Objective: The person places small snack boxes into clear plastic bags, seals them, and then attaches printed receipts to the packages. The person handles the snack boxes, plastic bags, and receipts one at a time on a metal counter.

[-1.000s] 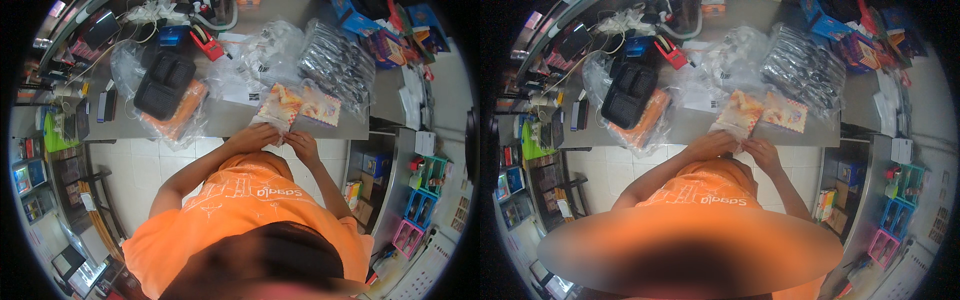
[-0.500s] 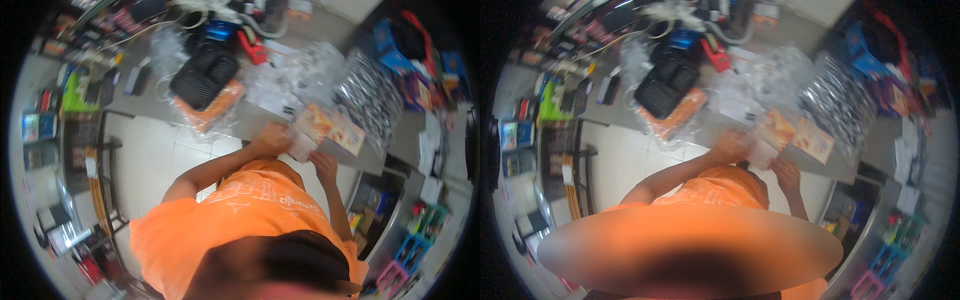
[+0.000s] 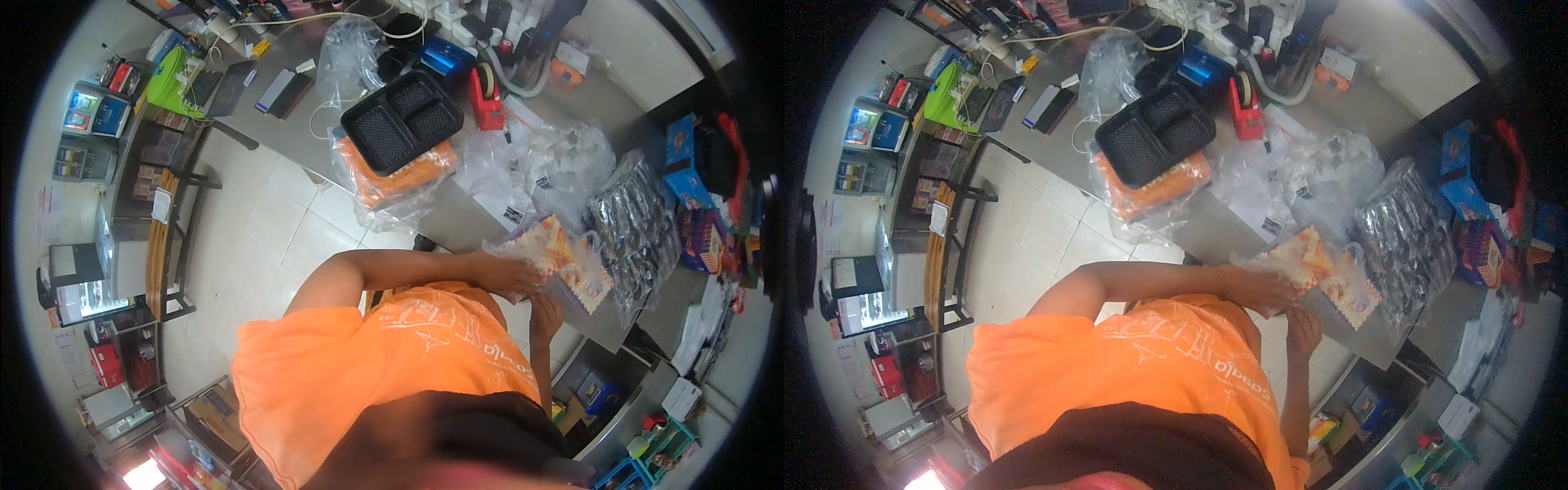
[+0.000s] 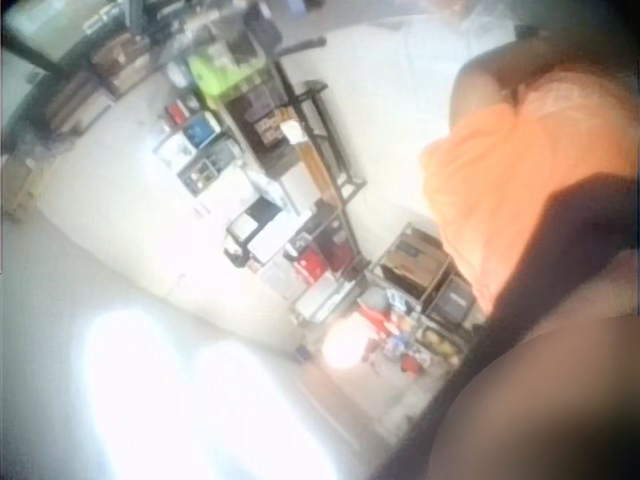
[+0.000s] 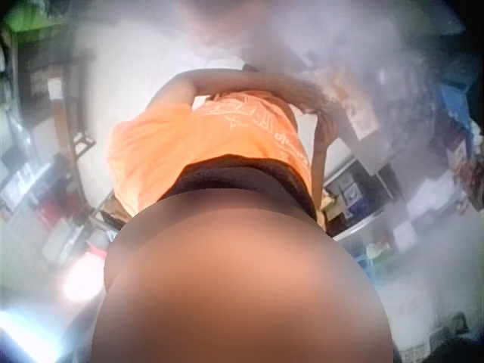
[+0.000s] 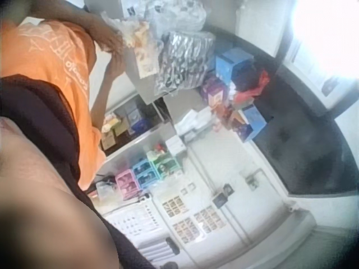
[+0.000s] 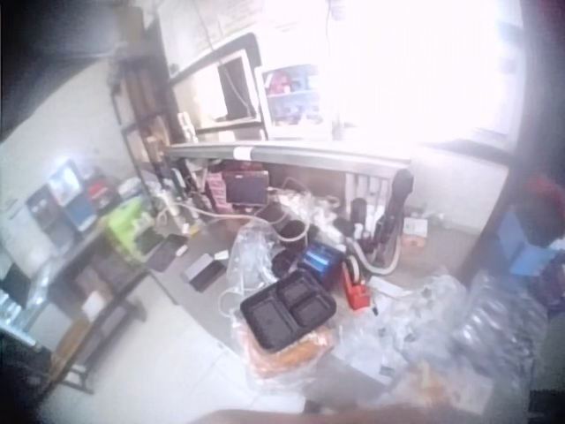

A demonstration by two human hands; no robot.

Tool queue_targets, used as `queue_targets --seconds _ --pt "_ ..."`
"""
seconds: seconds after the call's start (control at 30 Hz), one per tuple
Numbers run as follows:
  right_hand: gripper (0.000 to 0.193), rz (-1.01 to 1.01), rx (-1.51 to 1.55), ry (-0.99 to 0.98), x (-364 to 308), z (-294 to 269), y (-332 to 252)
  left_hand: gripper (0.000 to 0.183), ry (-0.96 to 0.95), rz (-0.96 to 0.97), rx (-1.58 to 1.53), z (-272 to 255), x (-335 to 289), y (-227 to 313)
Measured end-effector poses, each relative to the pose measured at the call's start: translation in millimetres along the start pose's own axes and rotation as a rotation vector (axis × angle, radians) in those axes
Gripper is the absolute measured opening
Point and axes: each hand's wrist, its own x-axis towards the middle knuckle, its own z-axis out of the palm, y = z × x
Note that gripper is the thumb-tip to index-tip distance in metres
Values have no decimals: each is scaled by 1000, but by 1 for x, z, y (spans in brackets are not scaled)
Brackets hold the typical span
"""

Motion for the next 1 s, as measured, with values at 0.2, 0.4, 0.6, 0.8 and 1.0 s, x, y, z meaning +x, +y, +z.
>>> queue_targets --seconds 0.2,0.4,0.6,0.8,1.0 --pt "23 37 80 78 -18 28 9 55 34 -7 -216 -1 5 -1" --pt "29 146 9 58 -39 43 4 51 -19 -72 -293 -13 2 5" --pt "47 360 36 2 -65 68 -15 51 -47 -89 -208 -17 3 10" --pt "64 419 -108 -79 -71 54 -18 41 -156 103 65 -24 -9 17" --pt "59 615 -31 87 -48 30 -11 39 -390 -225 -615 -58 -27 35"
